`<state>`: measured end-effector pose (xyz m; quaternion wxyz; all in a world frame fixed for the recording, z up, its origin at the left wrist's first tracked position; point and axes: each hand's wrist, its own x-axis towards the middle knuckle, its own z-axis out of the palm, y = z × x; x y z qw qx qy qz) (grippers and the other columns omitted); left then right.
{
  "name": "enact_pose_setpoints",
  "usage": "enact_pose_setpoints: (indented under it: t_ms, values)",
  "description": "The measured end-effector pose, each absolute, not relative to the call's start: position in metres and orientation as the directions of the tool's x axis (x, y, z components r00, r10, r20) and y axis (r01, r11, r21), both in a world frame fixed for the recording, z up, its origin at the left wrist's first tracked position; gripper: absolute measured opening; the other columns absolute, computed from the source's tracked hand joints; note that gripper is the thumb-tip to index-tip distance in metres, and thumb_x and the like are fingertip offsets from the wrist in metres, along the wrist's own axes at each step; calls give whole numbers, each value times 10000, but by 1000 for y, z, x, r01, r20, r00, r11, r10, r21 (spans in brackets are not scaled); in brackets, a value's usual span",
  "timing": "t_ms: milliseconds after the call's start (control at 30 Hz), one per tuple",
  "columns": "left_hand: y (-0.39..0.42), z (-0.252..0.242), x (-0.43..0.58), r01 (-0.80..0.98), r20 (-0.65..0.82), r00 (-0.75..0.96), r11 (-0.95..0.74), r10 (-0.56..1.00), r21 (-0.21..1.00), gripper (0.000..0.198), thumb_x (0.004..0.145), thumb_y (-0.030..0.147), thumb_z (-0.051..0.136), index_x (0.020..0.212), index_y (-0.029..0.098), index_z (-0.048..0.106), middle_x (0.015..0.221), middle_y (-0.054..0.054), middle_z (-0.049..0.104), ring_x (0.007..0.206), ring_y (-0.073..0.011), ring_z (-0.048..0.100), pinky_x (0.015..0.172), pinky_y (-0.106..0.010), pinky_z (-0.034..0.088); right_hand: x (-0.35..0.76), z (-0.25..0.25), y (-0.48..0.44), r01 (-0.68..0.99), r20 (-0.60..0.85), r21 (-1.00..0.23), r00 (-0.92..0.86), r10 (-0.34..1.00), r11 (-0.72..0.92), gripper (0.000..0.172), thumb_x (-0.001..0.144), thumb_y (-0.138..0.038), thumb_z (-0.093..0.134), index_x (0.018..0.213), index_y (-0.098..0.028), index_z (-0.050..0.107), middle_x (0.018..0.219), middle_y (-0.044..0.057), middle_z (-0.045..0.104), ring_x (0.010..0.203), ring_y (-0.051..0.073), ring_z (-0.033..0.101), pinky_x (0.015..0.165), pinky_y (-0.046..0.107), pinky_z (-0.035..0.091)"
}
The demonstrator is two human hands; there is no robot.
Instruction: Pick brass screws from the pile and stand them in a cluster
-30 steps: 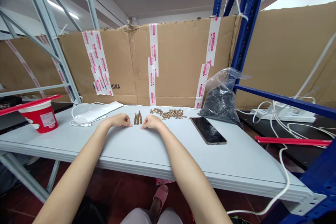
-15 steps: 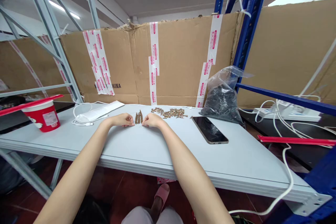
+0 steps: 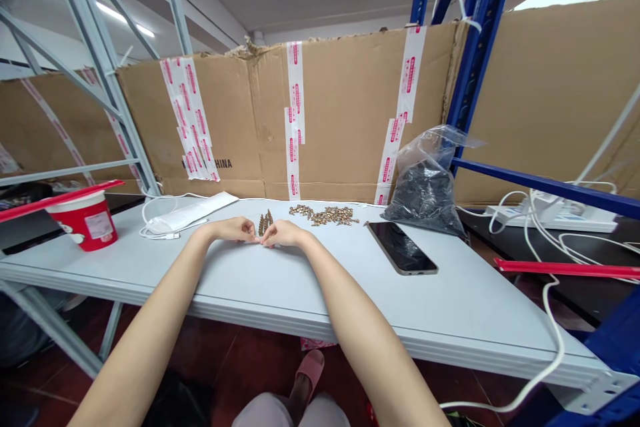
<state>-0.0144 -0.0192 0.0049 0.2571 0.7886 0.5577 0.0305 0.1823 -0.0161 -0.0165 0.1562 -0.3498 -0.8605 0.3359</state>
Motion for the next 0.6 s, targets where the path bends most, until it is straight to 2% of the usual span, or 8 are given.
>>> enact_pose_setpoints:
  t_ms: [133, 300, 433, 600]
  values:
    - [-20, 4, -13, 863, -237, 385, -257, 892, 435, 525, 520, 640, 609, 728, 163, 537, 583, 29, 466, 521, -96, 390, 486, -219, 275, 181, -17, -18, 629, 63, -552, -623, 780, 547, 177, 634, -297, 660, 772, -187, 668, 723, -11, 637, 663, 104, 532, 563, 185, 334]
    - [-17, 2, -12, 877, -223, 393, -290, 892, 382, 534, 498, 636, 629, 736, 166, 545, 581, 30, 466, 531, -101, 394, 490, -218, 263, 173, -13, -29, 715, 102, -420, -575, 812, 559, 226, 679, -421, 617, 734, -203, 637, 730, -6, 638, 653, 114, 538, 558, 202, 321]
    - [-13, -1, -18, 874, -214, 378, -270, 901, 405, 520, 497, 615, 642, 748, 172, 539, 588, 35, 469, 529, -97, 397, 487, -211, 274, 172, -11, -32, 721, 83, -429, -569, 818, 544, 189, 695, -387, 609, 745, -207, 636, 749, -5, 643, 668, 119, 545, 567, 203, 332]
    - [1, -7, -35, 911, -169, 219, -140, 961, 388, 425, 537, 531, 651, 740, 173, 545, 591, 32, 507, 527, -106, 446, 497, -214, 320, 176, -14, -25, 660, 98, -507, -595, 797, 555, 144, 714, -307, 593, 781, -197, 656, 772, -3, 657, 718, 117, 564, 607, 193, 359]
